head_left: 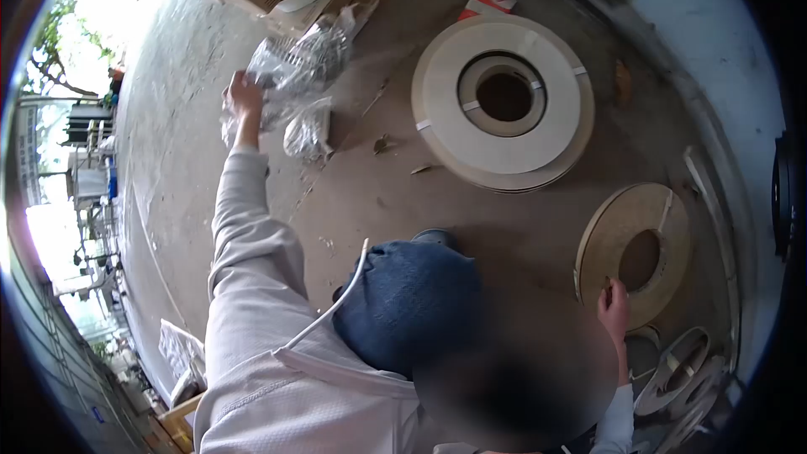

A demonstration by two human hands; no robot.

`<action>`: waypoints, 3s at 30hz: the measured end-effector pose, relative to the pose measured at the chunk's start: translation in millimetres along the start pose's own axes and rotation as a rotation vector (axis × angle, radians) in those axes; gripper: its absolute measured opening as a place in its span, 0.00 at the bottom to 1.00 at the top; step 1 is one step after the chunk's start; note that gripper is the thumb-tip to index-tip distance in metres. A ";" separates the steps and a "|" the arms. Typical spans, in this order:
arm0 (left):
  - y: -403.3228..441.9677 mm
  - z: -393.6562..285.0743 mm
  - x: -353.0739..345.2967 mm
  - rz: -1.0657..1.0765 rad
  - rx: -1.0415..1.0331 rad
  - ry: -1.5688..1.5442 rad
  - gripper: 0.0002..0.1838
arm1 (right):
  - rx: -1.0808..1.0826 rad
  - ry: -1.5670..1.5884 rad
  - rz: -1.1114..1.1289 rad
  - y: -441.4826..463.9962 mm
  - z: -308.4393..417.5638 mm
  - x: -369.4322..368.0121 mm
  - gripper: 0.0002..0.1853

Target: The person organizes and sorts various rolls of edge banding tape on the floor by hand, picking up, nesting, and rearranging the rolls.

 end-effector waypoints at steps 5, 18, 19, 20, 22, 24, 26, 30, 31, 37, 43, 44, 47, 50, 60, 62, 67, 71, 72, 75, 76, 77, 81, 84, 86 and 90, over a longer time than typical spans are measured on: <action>-63.1 -42.4 -37.6 0.956 -0.495 0.035 0.30 | 0.340 0.020 0.491 -10.0 20.9 -64.4 0.14; -101.1 -389.3 -128.3 1.054 -0.392 -0.683 0.31 | 0.101 0.435 0.668 -41.2 82.1 -65.6 0.19; -98.3 -405.2 -154.1 1.053 -0.407 -0.686 0.31 | 0.100 0.437 0.654 -46.6 81.2 -63.9 0.19; -92.4 -414.0 -189.7 0.956 -0.392 -0.661 0.32 | 0.014 0.453 0.718 -56.2 77.5 -68.5 0.19; -86.3 -432.0 -230.6 0.859 -0.392 -0.644 0.34 | -0.076 0.474 0.767 -68.2 74.9 -68.8 0.20; -89.6 -442.1 -263.7 0.933 -0.389 -0.380 0.36 | -0.207 0.552 0.800 -77.9 75.2 -70.8 0.21; -88.8 -453.0 -285.2 0.964 -0.406 -0.244 0.37 | -0.229 0.579 0.789 -86.9 72.2 -75.1 0.21; -89.5 -447.3 -315.2 0.996 -0.352 -0.242 0.34 | -0.281 0.597 0.796 -93.6 70.2 -80.9 0.20; -85.2 -452.6 -312.0 1.004 -0.391 -0.344 0.31 | -0.281 0.585 0.781 -92.1 70.5 -80.9 0.20; -48.3 -467.1 -232.2 0.715 0.002 -1.424 0.15 | -0.304 0.571 0.755 -66.7 75.3 -72.1 0.19; -92.4 -475.5 -151.0 1.002 -0.048 -1.596 0.11 | -0.280 0.637 0.516 1.5 88.4 -24.3 0.16; -112.6 -478.8 -125.6 1.117 -0.062 -1.584 0.12 | -0.195 0.604 0.420 18.5 87.7 -11.9 0.15; -159.8 -480.6 -66.4 1.252 -0.180 -1.521 0.15 | -0.119 0.514 0.155 68.4 112.1 50.4 0.13; -231.2 -492.2 -19.6 1.351 -0.395 -1.388 0.18 | 0.207 0.367 -0.135 105.5 156.9 98.1 0.25; -385.6 -488.7 78.4 1.907 -0.750 -1.232 0.24 | -0.226 1.672 -0.201 104.5 28.4 34.1 0.18; -362.4 -485.5 57.4 1.718 -0.743 -1.212 0.23 | -0.325 1.748 -0.232 78.9 -8.3 36.4 0.17; -352.7 -478.6 26.5 1.663 -0.519 -1.182 0.21 | -0.552 0.942 -0.338 38.1 -103.4 80.9 0.17; -347.2 -484.0 26.6 1.611 -0.581 -1.159 0.21 | -0.437 -0.006 -0.389 50.7 -150.7 141.9 0.17; -347.8 -485.3 25.4 1.614 -0.578 -1.158 0.21 | -0.434 0.001 -0.385 65.7 -159.0 142.9 0.17; -346.7 -479.6 17.7 1.620 -0.544 -1.154 0.22 | -0.607 -0.080 -0.434 102.7 -183.0 136.3 0.15; -346.6 -477.1 16.0 1.618 -0.572 -1.141 0.21 | -0.484 0.332 -0.671 110.1 -164.0 112.0 0.13; -347.3 -477.3 14.1 1.616 -0.605 -1.133 0.21 | -0.513 -0.077 -0.208 143.6 -134.0 55.0 0.13; -322.2 -470.8 1.2 1.568 -0.625 -1.089 0.21 | 0.279 0.160 0.515 90.8 79.3 -15.0 0.13; -315.5 -469.2 0.9 1.548 -0.598 -1.071 0.20 | -0.087 0.192 0.526 131.5 22.6 12.9 0.13; -319.9 -474.0 2.2 1.538 -0.573 -1.090 0.20 | 0.151 0.209 -0.139 196.5 -33.9 69.9 0.12; -342.2 -485.2 10.4 1.599 -0.769 -1.072 0.21 | 0.274 -0.584 -0.254 141.0 -37.0 9.1 0.20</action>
Point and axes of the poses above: each hand's wrist, its own y-axis towards the middle knuckle, its own x-axis out of the back of the hand, z = x × y, the point moved 7 cm from there along y, towards the middle knuckle, and after that the axes turned 4 degrees about z, right-handed, at the moved point
